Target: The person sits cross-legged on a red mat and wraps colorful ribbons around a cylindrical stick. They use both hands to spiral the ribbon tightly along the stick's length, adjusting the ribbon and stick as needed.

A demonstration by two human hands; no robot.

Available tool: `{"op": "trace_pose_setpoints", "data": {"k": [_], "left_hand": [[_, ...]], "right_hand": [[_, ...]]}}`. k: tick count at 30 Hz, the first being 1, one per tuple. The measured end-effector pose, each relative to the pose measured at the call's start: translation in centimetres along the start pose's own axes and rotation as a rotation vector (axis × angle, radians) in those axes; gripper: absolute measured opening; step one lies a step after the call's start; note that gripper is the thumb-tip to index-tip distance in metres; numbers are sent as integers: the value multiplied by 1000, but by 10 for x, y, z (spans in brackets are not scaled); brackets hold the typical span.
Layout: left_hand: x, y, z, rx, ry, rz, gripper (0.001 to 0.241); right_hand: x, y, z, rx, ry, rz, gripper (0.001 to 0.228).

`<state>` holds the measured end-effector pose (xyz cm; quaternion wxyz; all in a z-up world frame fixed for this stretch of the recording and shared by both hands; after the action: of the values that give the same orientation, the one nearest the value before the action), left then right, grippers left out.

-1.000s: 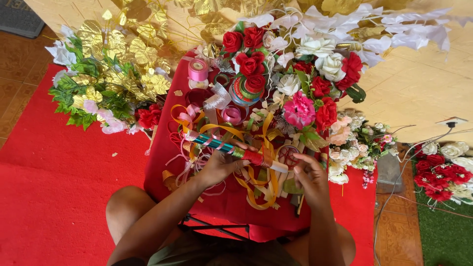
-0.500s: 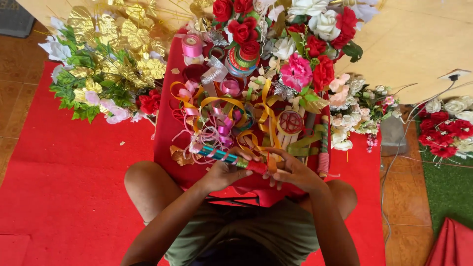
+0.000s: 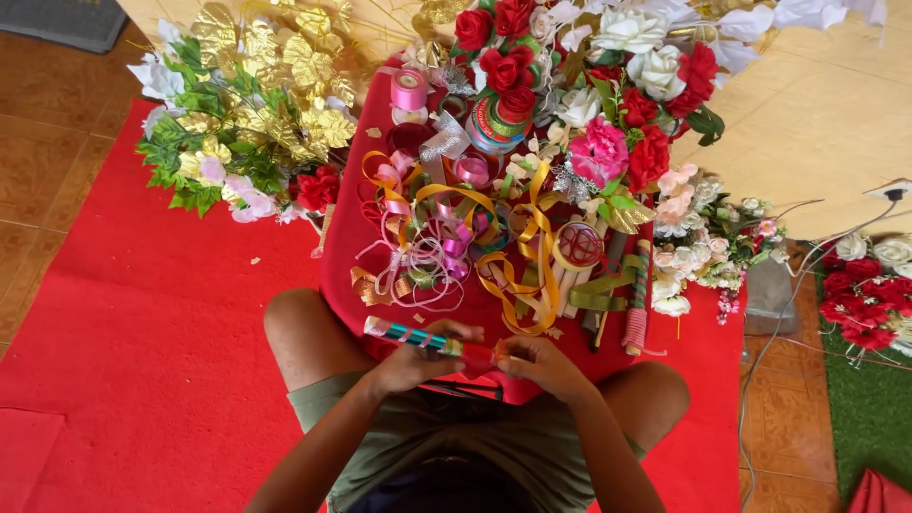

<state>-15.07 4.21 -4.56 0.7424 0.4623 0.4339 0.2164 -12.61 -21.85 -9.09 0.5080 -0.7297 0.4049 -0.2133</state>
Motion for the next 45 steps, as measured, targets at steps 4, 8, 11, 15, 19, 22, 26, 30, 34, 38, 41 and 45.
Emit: {"op": "trace_pose_setpoints", "data": {"k": [4, 8, 11, 15, 19, 22, 26, 30, 34, 38, 41, 45], "left_hand": [[21, -21, -13, 205, 218, -76, 69], [30, -11, -35, 527, 342, 4, 49], [36, -9, -50, 602, 293, 133, 36], [37, -3, -54, 484, 357, 269, 30], [45, -9, -50, 314, 486, 333, 25], [46, -11, -44, 181, 547, 531, 15], [37, -9, -40, 27, 554, 632, 10], [37, -2, -38, -87, 516, 776, 8], [39, 5, -36, -160, 487, 940, 10], [36, 11, -39, -213, 428, 1061, 9], [38, 11, -40, -231, 423, 1096, 10], [43, 1, -44, -177, 395, 1096, 12]], "right_hand": [[-14, -16, 4, 21, 129, -174, 34], [-24, -14, 18, 176, 220, -256, 33], [-36, -15, 27, 295, 242, -464, 31], [-41, -18, 35, 480, 252, -769, 27], [-43, -19, 37, 541, 285, -842, 25], [-43, -23, 35, 575, 323, -797, 24], [-33, -5, 42, 628, 313, -799, 23], [-34, -10, 42, 660, 331, -974, 24], [-42, -26, 37, 669, 381, -1078, 26], [-45, -37, 30, 612, 340, -1006, 37], [-45, -44, 21, 576, 307, -932, 40], [-34, -58, 8, 575, 363, -716, 36]]}}
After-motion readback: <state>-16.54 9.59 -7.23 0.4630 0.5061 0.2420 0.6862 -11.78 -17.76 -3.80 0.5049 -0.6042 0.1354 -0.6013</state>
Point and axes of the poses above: each hand's wrist, its own z-axis towards the middle knuckle, its own x-axis out of the back of the hand, y = z × x, the point moved 2 cm from there along z, towards the middle knuckle, and after that the axes turned 3 degrees about -y, right-handed, at the moved point
